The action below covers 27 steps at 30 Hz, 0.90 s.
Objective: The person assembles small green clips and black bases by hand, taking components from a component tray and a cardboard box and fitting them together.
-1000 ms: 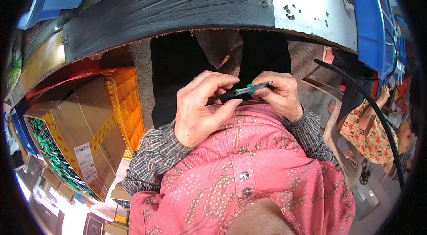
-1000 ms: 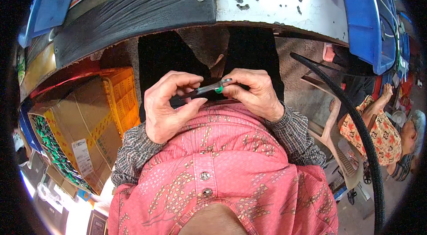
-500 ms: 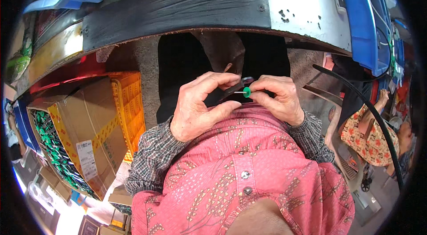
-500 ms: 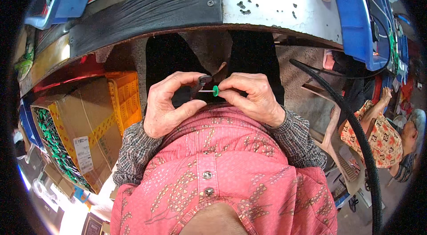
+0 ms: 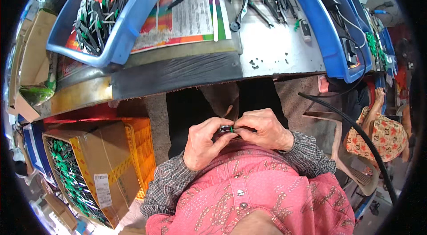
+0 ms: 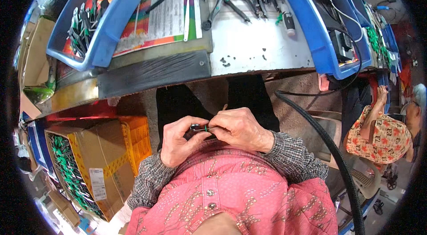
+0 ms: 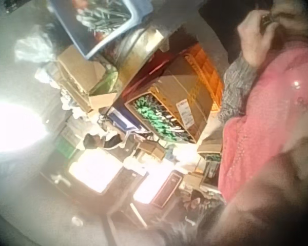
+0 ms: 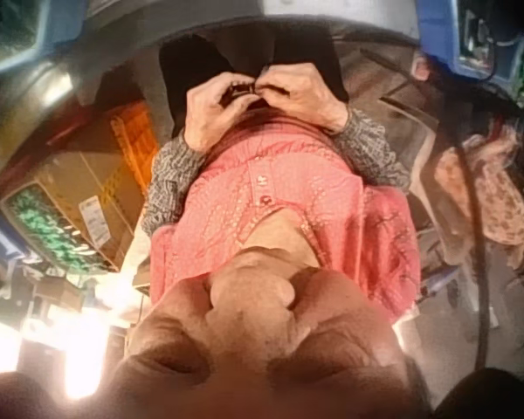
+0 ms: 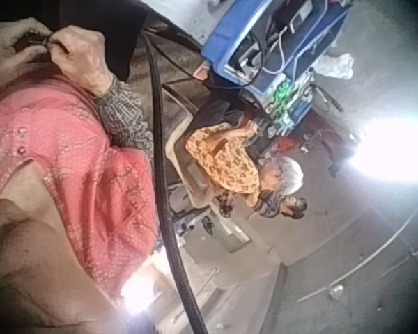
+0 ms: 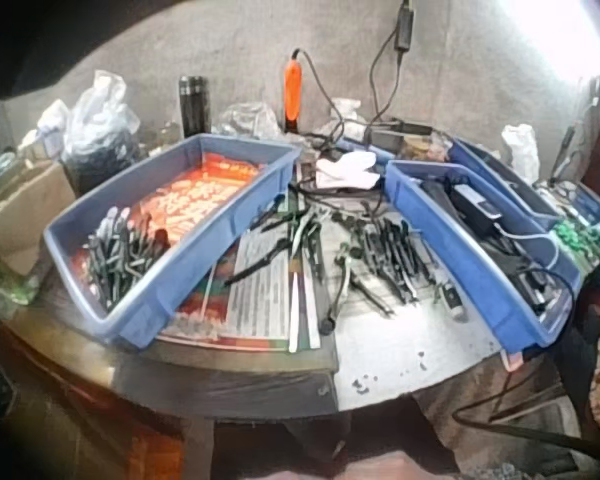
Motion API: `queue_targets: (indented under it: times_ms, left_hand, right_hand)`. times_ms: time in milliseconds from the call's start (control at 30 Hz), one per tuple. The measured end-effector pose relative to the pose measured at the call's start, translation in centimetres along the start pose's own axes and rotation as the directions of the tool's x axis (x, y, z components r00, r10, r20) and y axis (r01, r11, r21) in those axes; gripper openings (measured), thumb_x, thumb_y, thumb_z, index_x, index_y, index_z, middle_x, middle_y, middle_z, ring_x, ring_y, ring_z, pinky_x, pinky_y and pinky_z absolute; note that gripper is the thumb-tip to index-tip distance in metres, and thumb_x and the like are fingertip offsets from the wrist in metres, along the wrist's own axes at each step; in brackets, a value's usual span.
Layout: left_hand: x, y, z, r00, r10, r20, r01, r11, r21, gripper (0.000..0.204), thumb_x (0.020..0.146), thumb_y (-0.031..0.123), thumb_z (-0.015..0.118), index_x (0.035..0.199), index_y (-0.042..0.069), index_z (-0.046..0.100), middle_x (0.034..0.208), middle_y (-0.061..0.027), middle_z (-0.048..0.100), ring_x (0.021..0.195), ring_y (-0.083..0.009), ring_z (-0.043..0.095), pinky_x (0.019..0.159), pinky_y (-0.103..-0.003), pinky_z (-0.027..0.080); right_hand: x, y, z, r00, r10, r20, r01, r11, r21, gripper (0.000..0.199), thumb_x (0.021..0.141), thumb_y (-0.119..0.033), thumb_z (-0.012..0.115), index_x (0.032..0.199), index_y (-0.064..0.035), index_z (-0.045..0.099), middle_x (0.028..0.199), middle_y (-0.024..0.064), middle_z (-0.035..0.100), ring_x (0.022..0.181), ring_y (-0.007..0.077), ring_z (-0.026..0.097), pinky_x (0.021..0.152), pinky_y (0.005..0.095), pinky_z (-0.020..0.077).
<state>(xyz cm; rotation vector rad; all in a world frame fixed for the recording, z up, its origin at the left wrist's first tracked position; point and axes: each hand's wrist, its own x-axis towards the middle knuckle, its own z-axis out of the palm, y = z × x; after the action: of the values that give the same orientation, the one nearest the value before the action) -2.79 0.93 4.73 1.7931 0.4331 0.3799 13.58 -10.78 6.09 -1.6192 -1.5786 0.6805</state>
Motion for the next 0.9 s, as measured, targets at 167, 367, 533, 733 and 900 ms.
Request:
queue_targets:
  times_ms: [167,367,533,733,900]
  left_hand:
    - [0.3,0.3,-0.3,0.995,0.092,-0.032,-0.091,0.995,0.032,0.024,0.076,0.006,0.073,0.098,0.003,0.063,0.082,-0.0098,0.064,0.067,-0.0172,0.065,0.057,-0.026,0.051]
    - [0.7,1.0,-0.6,0.997,0.037,-0.066,-0.038,0.999,-0.017,0.024,0.075,0.002,0.074,0.097,0.002,0.063,0.081,-0.0099,0.064,0.066,-0.0158,0.064,0.057,-0.025,0.049]
    - [0.8,1.1,-1.5,0.990,0.020,-0.137,-0.026,0.999,-0.047,0.016,0.081,-0.001,0.068,0.096,-0.001,0.063,0.079,-0.0047,0.065,0.062,-0.0068,0.057,0.055,-0.021,0.046]
    - [0.9,1.3,-2.3,0.986,0.018,-0.164,-0.027,0.998,-0.057,0.014,0.083,0.000,0.066,0.097,-0.002,0.063,0.074,-0.0018,0.063,0.061,-0.0052,0.054,0.054,-0.020,0.044]
    - [0.6,0.6,-2.5,0.982,-0.033,-0.183,0.016,0.995,-0.095,0.014,0.084,0.001,0.065,0.097,-0.002,0.063,0.074,-0.0006,0.062,0.060,-0.0043,0.052,0.054,-0.020,0.043]
  right_hand:
    - [1.0,-0.9,-0.9,1.000,-0.007,0.010,0.007,0.999,-0.031,0.007,0.074,-0.004,0.066,0.080,-0.0011,0.063,0.073,0.0118,0.063,0.066,0.0285,0.064,0.059,0.0347,0.0501]
    - [2.4,-1.0,-2.4,0.994,-0.109,0.003,0.109,0.991,-0.082,0.013,0.075,-0.009,0.069,0.085,-0.0025,0.063,0.076,0.0114,0.061,0.069,0.0292,0.063,0.058,0.0352,0.0495]
    - [5.7,-1.4,-5.7,0.950,-0.131,-0.284,0.046,0.957,-0.287,0.010,0.077,-0.003,0.068,0.086,-0.0003,0.064,0.075,0.0112,0.062,0.063,0.0243,0.060,0.057,0.0313,0.0464]
    - [11.0,0.3,-7.2,0.797,-0.128,-0.591,-0.211,0.857,-0.471,0.015,0.082,-0.014,0.066,0.085,0.0010,0.065,0.076,0.0125,0.064,0.061,0.0243,0.061,0.056,0.0338,0.0460]
    - [13.8,1.4,-7.8,0.783,-0.048,-0.620,-0.389,0.740,-0.549,0.027,0.078,-0.025,0.071,0.073,0.0002,0.062,0.068,0.0157,0.061,0.066,0.0310,0.064,0.056,0.0395,0.0482]
